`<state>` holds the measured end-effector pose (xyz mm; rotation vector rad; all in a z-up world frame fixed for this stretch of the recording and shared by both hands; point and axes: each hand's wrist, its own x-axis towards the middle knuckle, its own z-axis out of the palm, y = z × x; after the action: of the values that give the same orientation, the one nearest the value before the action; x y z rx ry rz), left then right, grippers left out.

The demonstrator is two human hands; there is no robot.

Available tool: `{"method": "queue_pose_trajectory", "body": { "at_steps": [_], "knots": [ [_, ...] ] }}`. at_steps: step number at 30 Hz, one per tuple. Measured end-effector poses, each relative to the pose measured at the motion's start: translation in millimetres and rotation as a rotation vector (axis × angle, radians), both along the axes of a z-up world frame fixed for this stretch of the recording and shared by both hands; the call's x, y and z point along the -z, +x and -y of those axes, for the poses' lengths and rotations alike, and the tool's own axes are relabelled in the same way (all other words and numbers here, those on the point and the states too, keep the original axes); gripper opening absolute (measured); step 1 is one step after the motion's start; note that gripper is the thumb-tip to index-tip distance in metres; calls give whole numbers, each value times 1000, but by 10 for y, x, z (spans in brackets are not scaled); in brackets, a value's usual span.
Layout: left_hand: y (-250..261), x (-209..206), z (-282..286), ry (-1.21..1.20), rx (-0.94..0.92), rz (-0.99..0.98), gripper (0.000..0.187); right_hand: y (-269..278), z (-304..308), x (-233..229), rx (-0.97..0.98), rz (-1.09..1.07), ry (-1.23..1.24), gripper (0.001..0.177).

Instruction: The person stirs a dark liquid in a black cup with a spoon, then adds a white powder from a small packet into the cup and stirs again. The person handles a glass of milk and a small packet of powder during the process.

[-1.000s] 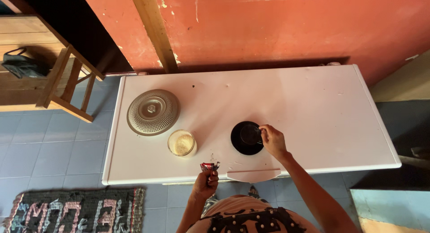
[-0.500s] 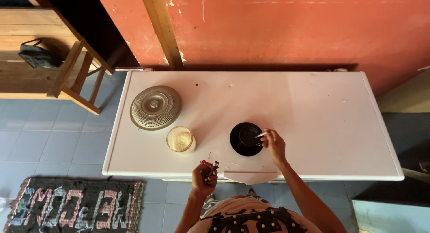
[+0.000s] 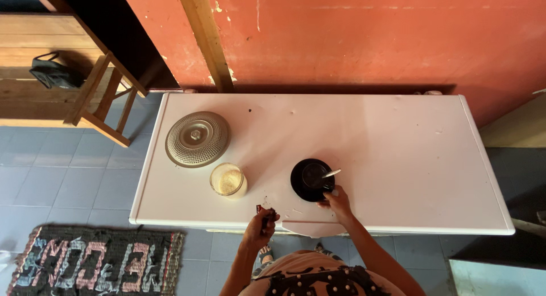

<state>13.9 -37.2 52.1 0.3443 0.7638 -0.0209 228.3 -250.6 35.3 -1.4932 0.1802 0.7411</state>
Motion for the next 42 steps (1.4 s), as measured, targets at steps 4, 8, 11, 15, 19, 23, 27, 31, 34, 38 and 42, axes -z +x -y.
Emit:
{"method": "queue_pose_trajectory", "body": {
  "at_steps": [4, 8, 11, 15, 19, 23, 27, 31, 34, 38, 42],
  "knots": [
    [9, 105, -66, 40, 71, 86, 12, -29, -113, -20, 111, 3, 6, 41],
    [17, 77, -134, 91, 82, 43, 21, -90, -135, -26, 178, -3, 44, 40],
    [51, 52, -179, 109, 81, -4, 30, -97, -122, -26, 183, 20, 64, 38],
    [125, 103, -235, 104, 89, 43, 37, -92, -73, -10, 162, 42, 56, 35],
    [230, 184, -260, 178, 97, 67, 43, -77, -15, -66, 158, -3, -13, 36],
    [416, 178, -214, 234, 81, 68, 41, -5, 57, -316, 106, 42, 5, 36],
    [652, 23, -122, 228, 65, 126, 33, 68, 63, -767, 29, 82, -12, 33],
    [844, -355, -47, 249, 26, 253, 37, 107, 9, -1241, -45, 131, 36, 33],
    [899, -773, -37, 300, 44, 205, 57, 144, -30, -1534, -86, 158, 51, 32],
    [831, -1270, 22, 319, 124, 194, 69, 113, -89, -1751, -139, 174, 49, 32],
    [818, -1522, 93, 332, 97, 281, 77, 54, -122, -1877, -191, 165, 48, 33]
  ]
}}
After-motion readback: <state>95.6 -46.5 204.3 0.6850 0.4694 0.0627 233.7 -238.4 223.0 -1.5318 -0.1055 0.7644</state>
